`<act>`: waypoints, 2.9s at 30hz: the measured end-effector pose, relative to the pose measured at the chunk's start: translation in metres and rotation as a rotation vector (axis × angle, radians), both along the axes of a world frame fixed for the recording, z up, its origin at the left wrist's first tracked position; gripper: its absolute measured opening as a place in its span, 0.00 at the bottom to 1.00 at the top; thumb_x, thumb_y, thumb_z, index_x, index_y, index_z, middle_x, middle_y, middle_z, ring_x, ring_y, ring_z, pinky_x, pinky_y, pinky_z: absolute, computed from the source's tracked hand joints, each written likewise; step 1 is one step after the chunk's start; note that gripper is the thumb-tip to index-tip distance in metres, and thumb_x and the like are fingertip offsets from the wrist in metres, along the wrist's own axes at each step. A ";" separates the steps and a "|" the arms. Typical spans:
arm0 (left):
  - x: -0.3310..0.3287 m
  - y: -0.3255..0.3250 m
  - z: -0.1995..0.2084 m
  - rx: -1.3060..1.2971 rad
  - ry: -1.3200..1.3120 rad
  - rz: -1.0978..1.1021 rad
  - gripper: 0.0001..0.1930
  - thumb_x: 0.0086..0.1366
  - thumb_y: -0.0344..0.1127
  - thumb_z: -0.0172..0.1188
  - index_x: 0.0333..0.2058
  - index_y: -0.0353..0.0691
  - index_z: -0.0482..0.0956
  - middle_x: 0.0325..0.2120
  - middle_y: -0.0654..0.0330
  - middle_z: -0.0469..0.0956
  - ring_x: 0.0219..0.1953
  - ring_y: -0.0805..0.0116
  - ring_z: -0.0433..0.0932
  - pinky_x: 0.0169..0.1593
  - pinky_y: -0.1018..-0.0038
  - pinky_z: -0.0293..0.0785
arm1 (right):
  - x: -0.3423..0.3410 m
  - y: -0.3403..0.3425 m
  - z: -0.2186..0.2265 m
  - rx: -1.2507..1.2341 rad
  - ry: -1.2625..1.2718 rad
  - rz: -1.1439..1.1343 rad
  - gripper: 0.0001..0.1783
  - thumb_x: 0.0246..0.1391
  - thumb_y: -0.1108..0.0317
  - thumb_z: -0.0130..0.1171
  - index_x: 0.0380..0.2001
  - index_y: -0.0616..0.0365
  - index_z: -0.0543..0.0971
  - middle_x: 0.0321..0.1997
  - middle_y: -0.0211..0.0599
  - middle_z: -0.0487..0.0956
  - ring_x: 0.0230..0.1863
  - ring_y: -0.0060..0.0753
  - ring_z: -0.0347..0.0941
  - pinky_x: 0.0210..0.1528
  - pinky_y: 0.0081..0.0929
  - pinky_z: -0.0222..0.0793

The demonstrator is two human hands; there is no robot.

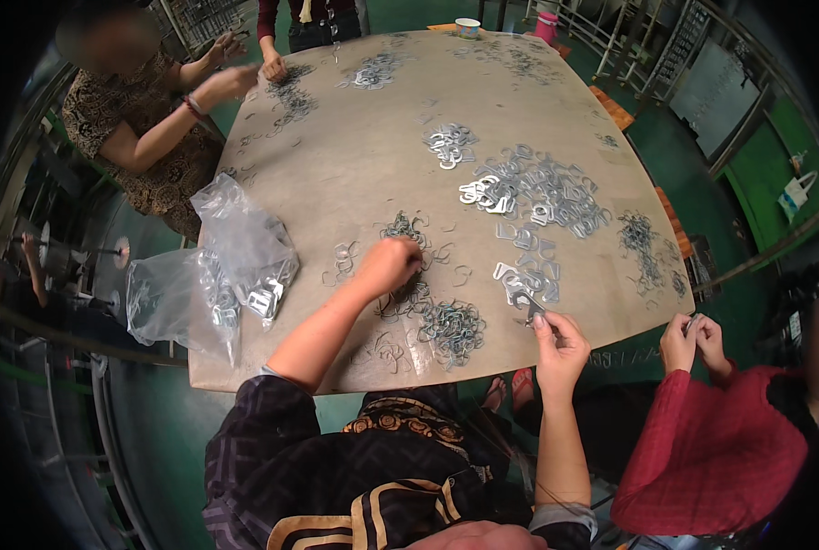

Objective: The person assembles metal hooks by hand, picking up a hook and a small metal piece from a table, joining them, and placing the finished unit on a nearby rack. The process is repeated continuously with coworkers also working at the same table.

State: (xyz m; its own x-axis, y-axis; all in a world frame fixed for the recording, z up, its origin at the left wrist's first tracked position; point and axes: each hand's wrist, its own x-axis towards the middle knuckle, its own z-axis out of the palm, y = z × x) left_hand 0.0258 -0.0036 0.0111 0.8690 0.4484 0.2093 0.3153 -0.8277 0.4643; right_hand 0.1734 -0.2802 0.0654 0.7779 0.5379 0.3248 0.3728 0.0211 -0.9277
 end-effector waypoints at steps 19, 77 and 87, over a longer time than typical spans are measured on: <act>0.005 -0.097 0.087 -0.936 -0.387 -0.304 0.03 0.64 0.30 0.60 0.32 0.37 0.76 0.45 0.61 0.72 0.45 0.75 0.69 0.49 0.76 0.67 | -0.038 0.024 0.015 -0.060 -0.201 0.130 0.04 0.48 0.78 0.64 0.30 0.66 0.81 0.26 0.41 0.79 0.26 0.39 0.77 0.30 0.29 0.70; 0.032 -0.214 0.063 -0.775 -0.434 -0.210 0.05 0.62 0.26 0.60 0.35 0.33 0.75 0.28 0.56 0.79 0.33 0.69 0.78 0.40 0.74 0.74 | -0.036 -0.048 0.038 -0.128 -0.114 -0.075 0.10 0.54 0.74 0.61 0.39 0.62 0.83 0.30 0.38 0.74 0.28 0.25 0.73 0.29 0.23 0.69; 0.033 -0.221 0.063 -0.806 -0.370 -0.150 0.08 0.59 0.30 0.64 0.34 0.34 0.77 0.30 0.55 0.81 0.34 0.70 0.80 0.40 0.74 0.74 | -0.037 -0.057 0.043 -0.142 -0.306 -0.135 0.08 0.54 0.74 0.58 0.36 0.64 0.82 0.37 0.42 0.77 0.38 0.38 0.76 0.41 0.31 0.71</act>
State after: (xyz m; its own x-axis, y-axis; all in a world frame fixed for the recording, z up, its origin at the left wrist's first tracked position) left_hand 0.0593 -0.2245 0.0742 0.8696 0.4676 0.1584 -0.0552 -0.2268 0.9724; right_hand 0.1360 -0.3368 0.1086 0.7233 0.4934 0.4831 0.6243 -0.1681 -0.7629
